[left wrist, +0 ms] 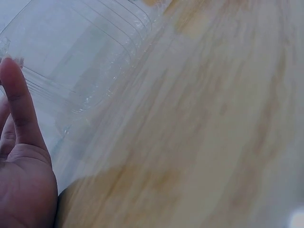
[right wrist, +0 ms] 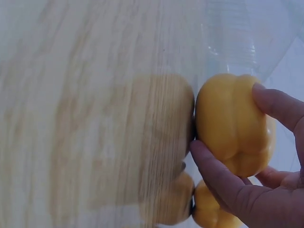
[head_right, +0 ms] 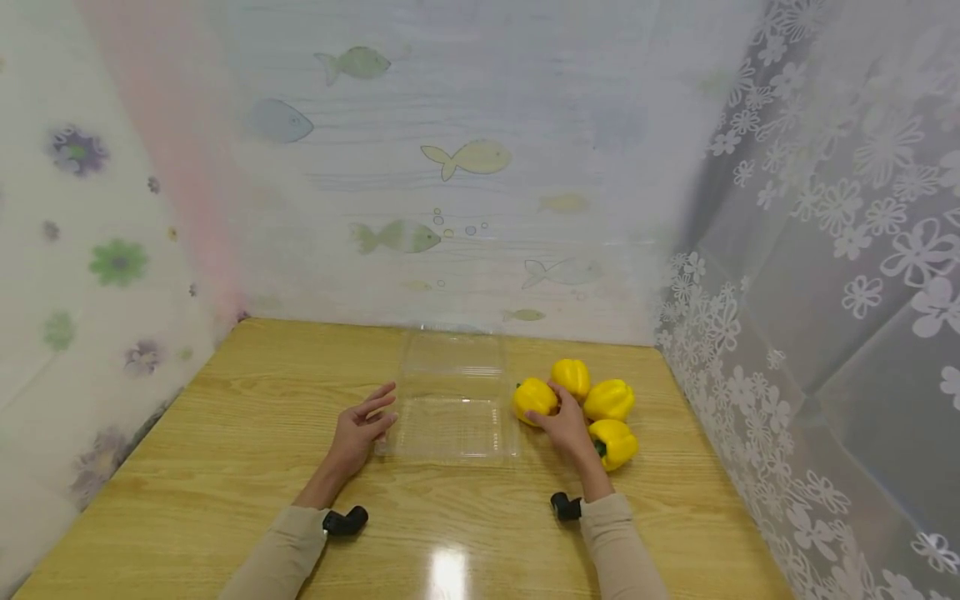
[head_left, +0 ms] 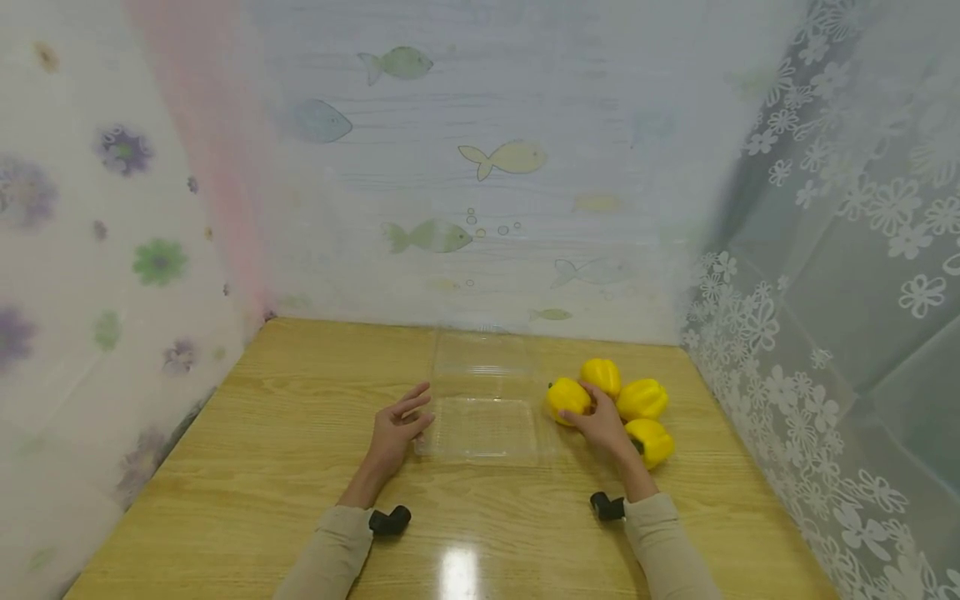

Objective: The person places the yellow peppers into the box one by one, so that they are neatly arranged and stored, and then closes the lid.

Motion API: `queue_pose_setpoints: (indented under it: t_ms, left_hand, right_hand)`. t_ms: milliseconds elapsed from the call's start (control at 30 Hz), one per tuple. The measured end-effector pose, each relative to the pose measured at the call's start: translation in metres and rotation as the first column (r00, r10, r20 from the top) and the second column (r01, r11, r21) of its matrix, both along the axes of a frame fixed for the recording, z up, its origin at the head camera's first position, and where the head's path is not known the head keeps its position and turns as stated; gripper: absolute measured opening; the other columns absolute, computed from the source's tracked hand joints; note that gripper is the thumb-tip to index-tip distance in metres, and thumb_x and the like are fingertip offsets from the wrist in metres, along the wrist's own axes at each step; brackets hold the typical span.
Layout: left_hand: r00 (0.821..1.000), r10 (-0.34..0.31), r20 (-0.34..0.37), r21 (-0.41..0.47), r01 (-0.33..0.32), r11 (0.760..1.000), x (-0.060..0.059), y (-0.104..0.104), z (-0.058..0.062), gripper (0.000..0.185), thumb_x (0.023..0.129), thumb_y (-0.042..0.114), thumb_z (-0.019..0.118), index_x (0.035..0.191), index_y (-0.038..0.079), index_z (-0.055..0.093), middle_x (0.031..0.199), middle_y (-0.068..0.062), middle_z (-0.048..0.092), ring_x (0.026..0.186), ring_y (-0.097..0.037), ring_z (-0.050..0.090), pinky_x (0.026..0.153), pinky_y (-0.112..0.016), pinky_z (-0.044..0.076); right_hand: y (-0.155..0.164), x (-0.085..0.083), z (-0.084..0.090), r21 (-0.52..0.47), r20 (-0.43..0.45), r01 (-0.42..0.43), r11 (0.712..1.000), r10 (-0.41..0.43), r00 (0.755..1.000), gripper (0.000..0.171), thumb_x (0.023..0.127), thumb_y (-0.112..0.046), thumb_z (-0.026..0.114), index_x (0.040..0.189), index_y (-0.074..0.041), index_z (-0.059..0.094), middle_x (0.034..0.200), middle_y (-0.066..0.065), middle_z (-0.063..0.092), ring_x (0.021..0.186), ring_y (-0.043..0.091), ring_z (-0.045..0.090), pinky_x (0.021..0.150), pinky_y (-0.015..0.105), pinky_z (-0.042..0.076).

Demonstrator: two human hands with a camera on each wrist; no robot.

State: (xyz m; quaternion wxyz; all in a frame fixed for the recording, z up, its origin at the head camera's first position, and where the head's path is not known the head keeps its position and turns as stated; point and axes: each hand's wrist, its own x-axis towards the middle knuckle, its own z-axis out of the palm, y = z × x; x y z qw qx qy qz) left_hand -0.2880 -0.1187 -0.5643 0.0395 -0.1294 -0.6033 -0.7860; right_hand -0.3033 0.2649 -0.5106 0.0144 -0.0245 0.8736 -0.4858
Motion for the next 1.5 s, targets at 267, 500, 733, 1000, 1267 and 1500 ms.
queue_pose_setpoints:
  t_ms: [267,500,733,1000,1267,1500]
  left_hand:
    - [1.000,-0.002,0.011,0.010,0.002,1.000,0.000,0.001,0.001,0.048,0.094,-0.003,0.069,0.136,-0.019,0.052,0.157,-0.018,0.044,0.077,-0.002,0.061,0.058,-0.015,0.048]
    - [0.999,-0.032,0.021,0.027,0.031,0.999,0.002,-0.001,0.002,0.052,0.096,-0.002,0.067,0.139,-0.021,0.046,0.160,-0.020,0.039,0.078,-0.002,0.057,0.058,-0.016,0.045]
    - [0.999,-0.033,0.019,0.036,0.033,0.999,0.003,0.000,0.003,0.052,0.095,-0.003,0.067,0.138,-0.024,0.045,0.160,-0.022,0.037,0.074,-0.002,0.054,0.057,-0.015,0.044]
    - [1.000,-0.019,0.023,0.050,0.018,0.999,0.002,0.001,0.003,0.051,0.095,-0.003,0.068,0.135,-0.026,0.046,0.159,-0.023,0.039,0.074,-0.001,0.055,0.056,-0.015,0.044]
    - [1.000,-0.020,0.009,0.055,0.020,0.998,0.001,0.001,0.001,0.049,0.095,-0.004,0.067,0.134,-0.026,0.047,0.158,-0.024,0.039,0.071,-0.001,0.053,0.056,-0.014,0.043]
    - [1.000,-0.026,0.005,0.040,0.025,0.999,0.001,0.001,0.001,0.049,0.095,-0.002,0.068,0.132,-0.027,0.048,0.159,-0.022,0.039,0.073,-0.002,0.054,0.056,-0.015,0.043]
  right_hand:
    - [-0.002,0.002,0.005,-0.042,0.015,0.030,0.999,-0.029,0.999,0.077,0.096,-0.023,0.073,0.155,0.005,0.031,0.155,0.029,0.038,0.140,0.042,0.041,0.114,0.057,0.036]
    - [-0.004,0.004,0.005,-0.090,0.026,0.040,0.995,-0.038,0.999,0.077,0.098,-0.022,0.071,0.155,0.007,0.028,0.154,0.030,0.038,0.136,0.042,0.044,0.105,0.049,0.048]
    - [-0.003,0.004,0.010,-0.087,0.020,0.060,0.994,-0.059,0.998,0.081,0.099,-0.028,0.069,0.158,0.003,0.023,0.157,0.027,0.032,0.138,0.040,0.041,0.107,0.051,0.045]
    - [-0.002,0.006,0.018,-0.057,-0.043,0.064,0.996,-0.066,0.997,0.080,0.098,-0.024,0.071,0.157,0.003,0.025,0.159,0.028,0.030,0.143,0.043,0.035,0.116,0.058,0.032]
    - [-0.003,0.006,0.023,-0.056,-0.128,0.070,0.996,-0.077,0.989,0.077,0.098,-0.023,0.071,0.157,0.003,0.028,0.155,0.029,0.035,0.133,0.043,0.046,0.108,0.055,0.043]
    - [-0.009,0.008,0.023,-0.148,-0.184,0.045,0.988,-0.072,0.980,0.077,0.098,-0.022,0.071,0.158,0.000,0.027,0.156,0.025,0.036,0.132,0.042,0.050,0.102,0.047,0.050]
